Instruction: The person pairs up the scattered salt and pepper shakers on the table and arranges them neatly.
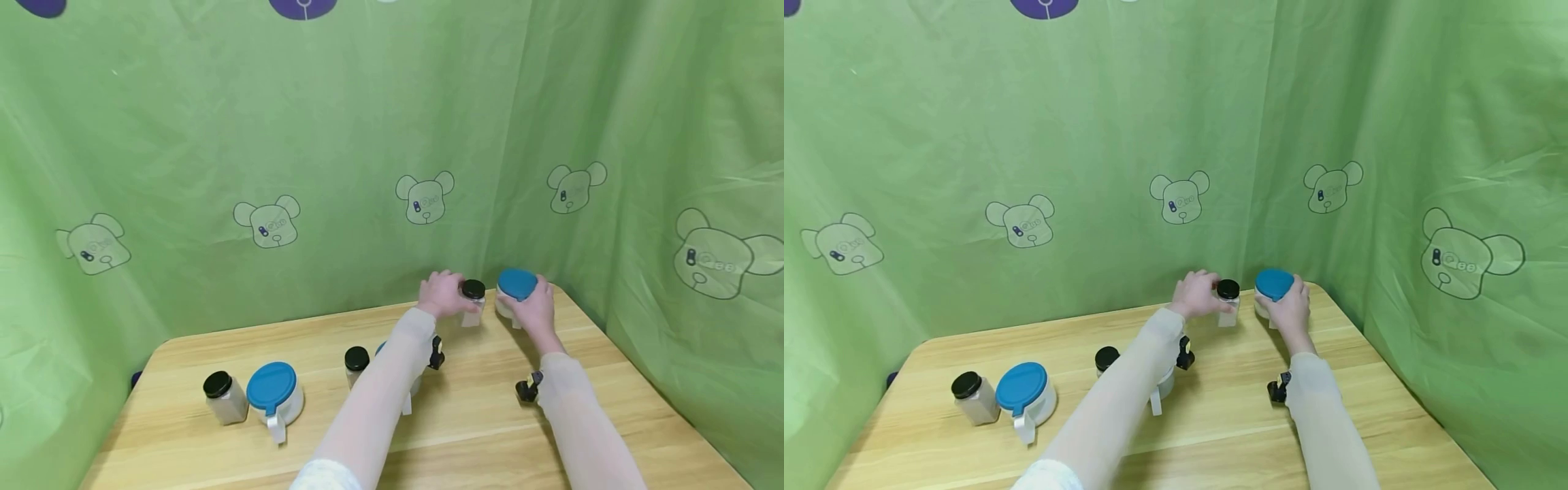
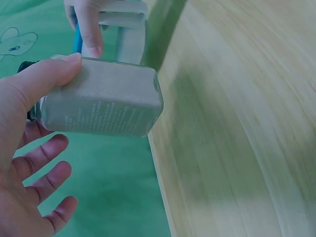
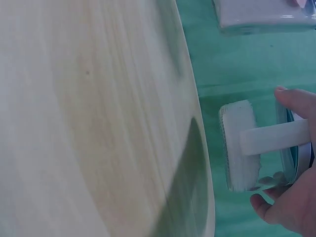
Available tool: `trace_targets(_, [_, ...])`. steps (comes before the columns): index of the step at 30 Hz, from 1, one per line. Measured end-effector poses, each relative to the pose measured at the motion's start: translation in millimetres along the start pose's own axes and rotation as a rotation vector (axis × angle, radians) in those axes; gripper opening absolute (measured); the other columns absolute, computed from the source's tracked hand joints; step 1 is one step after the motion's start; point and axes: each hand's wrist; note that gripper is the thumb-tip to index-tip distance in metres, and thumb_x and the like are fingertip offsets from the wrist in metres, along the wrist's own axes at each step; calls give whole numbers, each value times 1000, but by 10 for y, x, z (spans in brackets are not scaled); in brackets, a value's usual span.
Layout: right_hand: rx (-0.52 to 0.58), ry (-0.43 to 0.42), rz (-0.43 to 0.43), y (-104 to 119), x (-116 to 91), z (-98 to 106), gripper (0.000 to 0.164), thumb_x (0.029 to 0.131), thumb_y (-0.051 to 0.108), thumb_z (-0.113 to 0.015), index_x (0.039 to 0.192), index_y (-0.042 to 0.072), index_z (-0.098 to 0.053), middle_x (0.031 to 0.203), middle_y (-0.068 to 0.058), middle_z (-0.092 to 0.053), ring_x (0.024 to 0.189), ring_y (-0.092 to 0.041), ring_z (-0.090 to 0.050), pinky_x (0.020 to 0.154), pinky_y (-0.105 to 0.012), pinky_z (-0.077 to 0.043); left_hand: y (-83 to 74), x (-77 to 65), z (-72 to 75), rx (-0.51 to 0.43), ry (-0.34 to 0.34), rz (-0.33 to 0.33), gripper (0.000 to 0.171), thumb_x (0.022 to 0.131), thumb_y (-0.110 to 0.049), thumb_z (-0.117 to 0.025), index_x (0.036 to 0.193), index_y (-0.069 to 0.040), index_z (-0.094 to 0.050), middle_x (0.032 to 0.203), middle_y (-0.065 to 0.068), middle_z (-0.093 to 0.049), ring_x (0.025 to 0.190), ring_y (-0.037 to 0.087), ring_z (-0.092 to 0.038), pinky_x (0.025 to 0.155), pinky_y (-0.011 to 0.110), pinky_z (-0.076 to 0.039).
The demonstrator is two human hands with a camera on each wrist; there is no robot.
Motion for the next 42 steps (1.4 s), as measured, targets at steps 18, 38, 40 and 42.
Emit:
trace_targets(18, [-24, 58, 54, 105, -162, 77, 106, 82, 38, -78, 153, -1, -10, 150, -34, -24, 134, -53, -31, 107, -68, -30, 5, -86, 92, -34, -26, -15, 76, 68, -64, -77, 133, -29, -57, 123, -9, -61, 108, 12, -52, 93, 33, -45])
trace_targets(38, [-21, 69, 63, 309, -409, 268, 106, 81, 41, -78, 154, 1, -12, 152, -34, -25, 136, -53, -31, 108, -69, -30, 3, -271, 196, -92, -69, -54, 68, 69, -63, -77, 125, -29, -61, 114, -11, -63, 101, 11, -53, 87, 31, -44])
trace_targets(40, [-25, 70, 64, 302, -433, 276, 106, 81, 41, -78, 154, 1, -12, 152, -33, -25, 136, -53, -31, 107, -69, -29, -6, -294, 203, -100, -76, -59, 68, 69, -64, -77, 125, -29, -61, 113, -12, -63, 101, 11, -53, 87, 31, -44])
trace_targets(42, [-27, 71, 64, 304, -468, 282, 106, 81, 40, -78, 154, 1, -12, 152, -33, -25, 136, -53, -31, 107, -69, -30, -10, -317, 210, -102, -88, -64, 69, 69, -64, -77, 125, -28, -61, 112, -12, -64, 100, 10, -53, 87, 31, -44])
Point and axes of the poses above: each hand's wrist, its own x-axis towards the middle knuckle, its own z-axis out of the back of the hand, y = z × x
